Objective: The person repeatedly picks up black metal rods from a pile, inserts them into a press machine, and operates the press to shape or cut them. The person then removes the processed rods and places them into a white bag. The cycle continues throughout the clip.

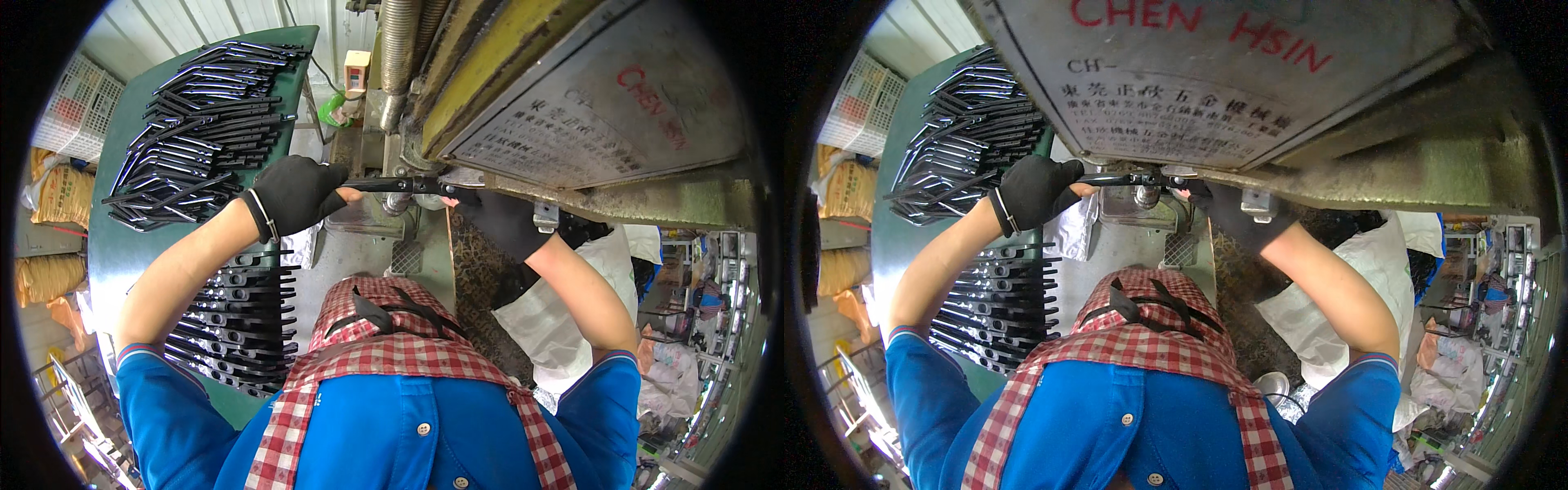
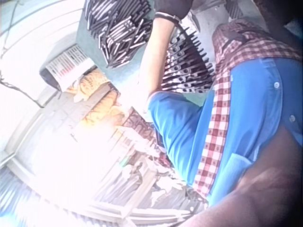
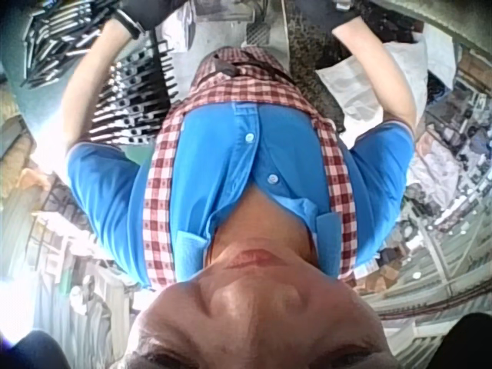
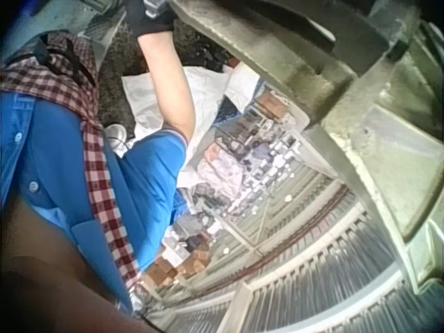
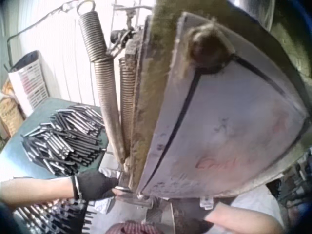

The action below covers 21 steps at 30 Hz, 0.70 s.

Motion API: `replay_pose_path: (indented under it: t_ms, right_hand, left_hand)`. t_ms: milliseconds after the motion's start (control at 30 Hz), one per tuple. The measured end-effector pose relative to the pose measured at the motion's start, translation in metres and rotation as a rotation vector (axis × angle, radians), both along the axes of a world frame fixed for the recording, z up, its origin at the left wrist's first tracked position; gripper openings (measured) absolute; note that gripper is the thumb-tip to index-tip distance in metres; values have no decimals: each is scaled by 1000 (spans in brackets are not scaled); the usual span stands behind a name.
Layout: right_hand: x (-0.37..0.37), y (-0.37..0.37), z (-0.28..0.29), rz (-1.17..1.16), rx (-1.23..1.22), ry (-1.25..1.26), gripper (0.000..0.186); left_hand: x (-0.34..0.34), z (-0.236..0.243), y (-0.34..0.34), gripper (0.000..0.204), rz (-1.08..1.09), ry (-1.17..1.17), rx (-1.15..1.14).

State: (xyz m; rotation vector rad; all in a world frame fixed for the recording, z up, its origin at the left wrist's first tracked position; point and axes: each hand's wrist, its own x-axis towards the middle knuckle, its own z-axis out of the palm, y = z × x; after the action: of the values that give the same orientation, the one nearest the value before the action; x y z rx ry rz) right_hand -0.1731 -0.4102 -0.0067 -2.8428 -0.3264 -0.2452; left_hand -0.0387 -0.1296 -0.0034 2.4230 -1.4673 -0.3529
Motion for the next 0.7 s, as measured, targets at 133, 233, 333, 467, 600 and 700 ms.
replay_pose_path:
  t_ms: [133, 233, 333, 467, 600, 700]
  right_hand:
    - [7, -1, -1, -45, 194, 134, 51]
    - [9, 1, 9, -62, 319, 342, 52]
    - [13, -3, 7, -51, 267, 401, 52]
    - [16, 1, 13, -56, 158, 414, 52]
    - [30, -2, -9, -123, -28, 692, 51]
    - [23, 3, -22, -171, -93, 525, 52]
  left_hand:
    - [10, -6, -2, 43, -22, -96, 24]
    - [13, 3, -6, 42, -49, -172, 51]
    - [17, 2, -8, 43, -81, -158, 36]
    - [17, -10, -2, 45, -105, 102, -20]
    - [18, -18, -13, 48, -89, 10, 100]
    - [16, -22, -14, 50, -43, -64, 196]
